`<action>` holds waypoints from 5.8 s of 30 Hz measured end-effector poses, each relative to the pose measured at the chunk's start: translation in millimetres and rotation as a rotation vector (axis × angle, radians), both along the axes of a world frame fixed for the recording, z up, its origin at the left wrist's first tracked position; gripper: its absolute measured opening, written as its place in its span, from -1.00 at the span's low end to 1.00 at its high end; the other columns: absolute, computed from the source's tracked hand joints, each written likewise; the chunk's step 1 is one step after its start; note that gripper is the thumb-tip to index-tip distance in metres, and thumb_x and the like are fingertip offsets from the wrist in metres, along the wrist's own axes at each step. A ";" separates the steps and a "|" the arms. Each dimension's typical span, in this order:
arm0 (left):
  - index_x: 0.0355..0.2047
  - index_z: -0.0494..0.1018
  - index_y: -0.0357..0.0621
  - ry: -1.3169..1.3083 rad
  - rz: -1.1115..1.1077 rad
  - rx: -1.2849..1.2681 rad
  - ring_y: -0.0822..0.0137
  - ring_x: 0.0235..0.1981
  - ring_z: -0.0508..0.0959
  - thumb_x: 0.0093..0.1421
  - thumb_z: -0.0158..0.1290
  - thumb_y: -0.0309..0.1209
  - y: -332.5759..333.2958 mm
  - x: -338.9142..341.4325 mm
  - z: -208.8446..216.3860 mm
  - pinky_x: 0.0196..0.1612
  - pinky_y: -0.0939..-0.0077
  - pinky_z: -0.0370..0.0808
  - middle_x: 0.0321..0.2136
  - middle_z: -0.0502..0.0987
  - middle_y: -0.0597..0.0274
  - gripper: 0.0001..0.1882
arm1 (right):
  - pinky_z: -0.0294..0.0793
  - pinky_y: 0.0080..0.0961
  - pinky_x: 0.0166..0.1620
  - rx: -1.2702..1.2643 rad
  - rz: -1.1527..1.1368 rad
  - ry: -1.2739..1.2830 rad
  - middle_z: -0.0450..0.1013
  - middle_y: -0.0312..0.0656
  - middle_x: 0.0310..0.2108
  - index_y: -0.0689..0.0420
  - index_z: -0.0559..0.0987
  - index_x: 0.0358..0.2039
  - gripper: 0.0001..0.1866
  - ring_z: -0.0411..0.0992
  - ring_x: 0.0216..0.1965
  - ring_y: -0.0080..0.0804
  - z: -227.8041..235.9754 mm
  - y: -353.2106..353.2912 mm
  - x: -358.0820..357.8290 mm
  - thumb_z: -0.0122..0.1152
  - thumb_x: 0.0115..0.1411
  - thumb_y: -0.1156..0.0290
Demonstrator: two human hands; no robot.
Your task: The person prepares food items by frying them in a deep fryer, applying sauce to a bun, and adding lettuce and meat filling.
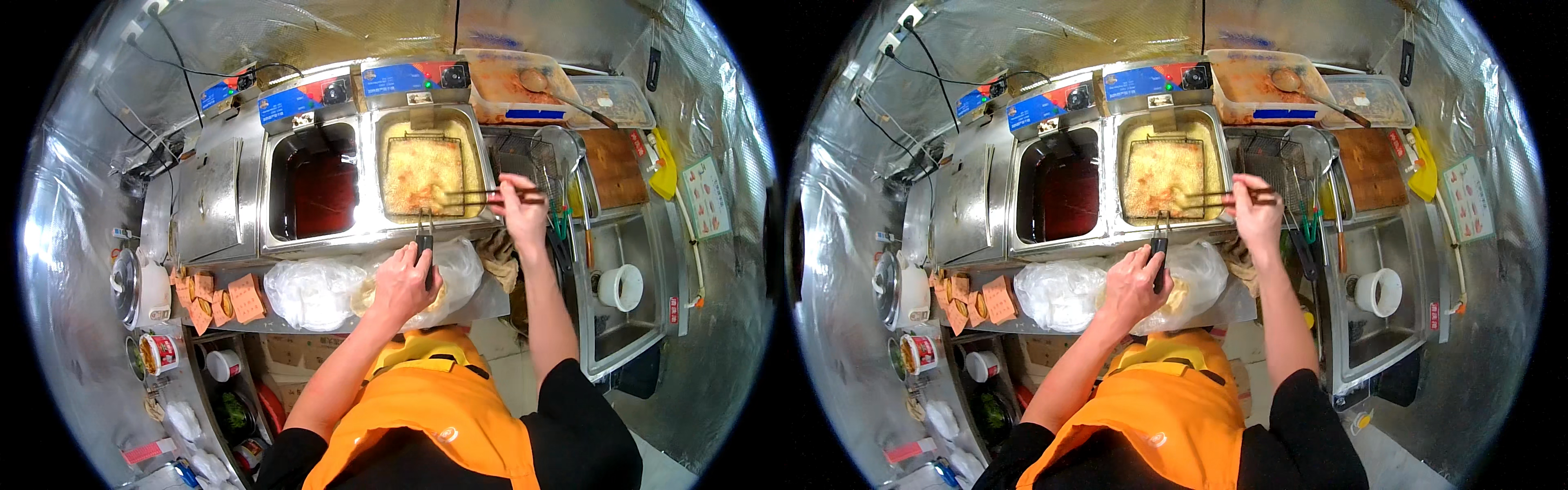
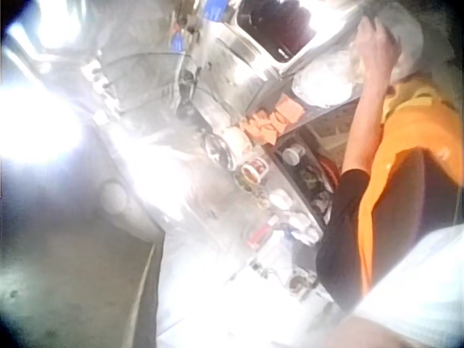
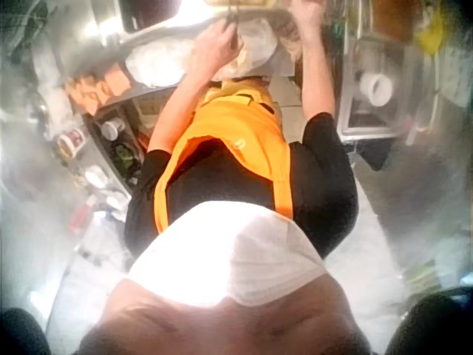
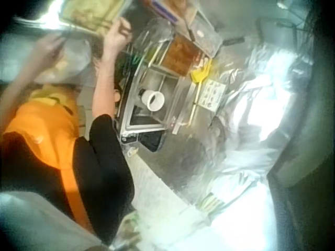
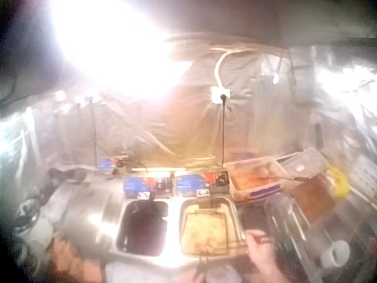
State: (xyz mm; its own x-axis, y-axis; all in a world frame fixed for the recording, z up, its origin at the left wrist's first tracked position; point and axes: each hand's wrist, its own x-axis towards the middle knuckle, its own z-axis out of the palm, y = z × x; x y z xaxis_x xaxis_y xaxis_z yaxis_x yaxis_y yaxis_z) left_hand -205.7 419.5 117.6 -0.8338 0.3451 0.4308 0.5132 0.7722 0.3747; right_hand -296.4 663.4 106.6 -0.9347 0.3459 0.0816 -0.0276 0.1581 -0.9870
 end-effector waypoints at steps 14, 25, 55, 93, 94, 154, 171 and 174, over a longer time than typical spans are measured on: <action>-0.28 0.55 -0.29 0.022 -0.005 0.002 0.00 -0.32 0.60 0.02 0.23 -0.39 -0.9 0.0 -4.7 -0.31 0.21 0.61 -0.31 0.54 -0.11 -0.72 | 0.71 -0.49 -0.25 -0.047 -0.071 0.054 0.65 -0.12 -0.32 0.32 0.65 -0.12 -0.75 0.66 -0.30 -0.40 8.7 -42.7 -11.1 0.19 0.42 0.37; -0.23 0.58 -0.23 -0.029 0.022 -0.010 0.04 -0.34 0.62 0.02 0.25 -0.38 0.7 7.8 -2.3 -0.27 0.22 0.62 -0.23 0.61 -0.10 -0.71 | 0.58 -0.52 -0.40 0.189 0.056 0.218 0.68 -0.17 -0.41 0.24 0.69 -0.10 -0.80 0.64 -0.41 -0.47 -12.5 -33.8 -31.5 0.13 0.36 0.57; -0.38 0.52 -0.24 0.025 0.004 0.001 0.04 -0.39 0.59 0.00 0.23 -0.39 3.4 5.9 -0.7 -0.36 0.22 0.59 -0.38 0.52 -0.05 -0.78 | 0.51 -0.49 -0.45 0.323 0.215 0.213 0.65 -0.08 -0.46 0.20 0.71 -0.22 -0.82 0.57 -0.53 -0.41 -5.1 -51.5 -55.6 0.23 0.29 0.40; -0.35 0.54 -0.20 -0.011 0.034 0.048 0.07 -0.46 0.56 -0.01 0.24 -0.37 3.7 -1.7 1.0 -0.41 0.21 0.56 -0.39 0.52 0.05 -0.77 | 0.57 -0.61 -0.32 0.102 0.009 0.279 0.66 -0.16 -0.41 0.32 0.67 -0.16 -0.82 0.66 -0.35 -0.43 41.5 -68.4 -50.4 0.21 0.38 0.47; -0.36 0.54 -0.20 -0.020 0.017 0.024 0.07 -0.46 0.56 -0.01 0.24 -0.37 9.3 1.2 2.3 -0.42 0.21 0.56 -0.39 0.52 0.05 -0.77 | 0.58 -0.59 -0.30 0.071 0.026 0.233 0.66 -0.15 -0.44 0.30 0.68 -0.18 -0.84 0.66 -0.35 -0.45 24.0 -65.8 -65.7 0.22 0.35 0.48; -0.39 0.51 -0.20 0.013 -0.005 -0.028 0.08 -0.44 0.57 -0.02 0.21 -0.37 10.5 -3.2 5.1 -0.44 0.22 0.57 -0.42 0.50 0.04 -0.79 | 0.61 -0.53 -0.35 0.280 0.280 0.290 0.68 -0.16 -0.43 0.27 0.69 -0.15 -0.81 0.65 -0.42 -0.45 0.7 -56.4 -59.8 0.19 0.33 0.49; -0.24 0.60 -0.25 -0.026 0.021 -0.013 0.04 -0.41 0.59 -0.02 0.24 -0.40 3.5 -7.8 1.5 -0.35 0.22 0.59 -0.31 0.60 -0.02 -0.70 | 0.57 -0.45 -0.40 0.348 0.120 0.309 0.64 -0.03 -0.47 0.28 0.69 -0.20 -0.83 0.64 -0.45 -0.39 34.4 -45.8 -68.8 0.23 0.31 0.47; -0.26 0.58 -0.23 -0.045 0.029 -0.014 0.05 -0.41 0.58 -0.02 0.25 -0.40 6.9 -2.2 2.5 -0.36 0.20 0.58 -0.35 0.57 0.01 -0.71 | 0.58 -0.55 -0.31 0.295 0.075 0.273 0.68 -0.12 -0.42 0.28 0.70 -0.22 -0.84 0.64 -0.37 -0.56 43.0 -54.1 -67.8 0.27 0.32 0.44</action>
State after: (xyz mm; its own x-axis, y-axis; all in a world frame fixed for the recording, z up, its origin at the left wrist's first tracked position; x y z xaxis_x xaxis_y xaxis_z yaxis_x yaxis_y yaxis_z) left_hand -207.9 426.4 120.1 -0.8621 0.3266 0.3875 0.4735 0.7917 0.3860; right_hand -364.2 609.3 149.7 -0.8867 0.2020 0.4159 -0.3050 0.4206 -0.8544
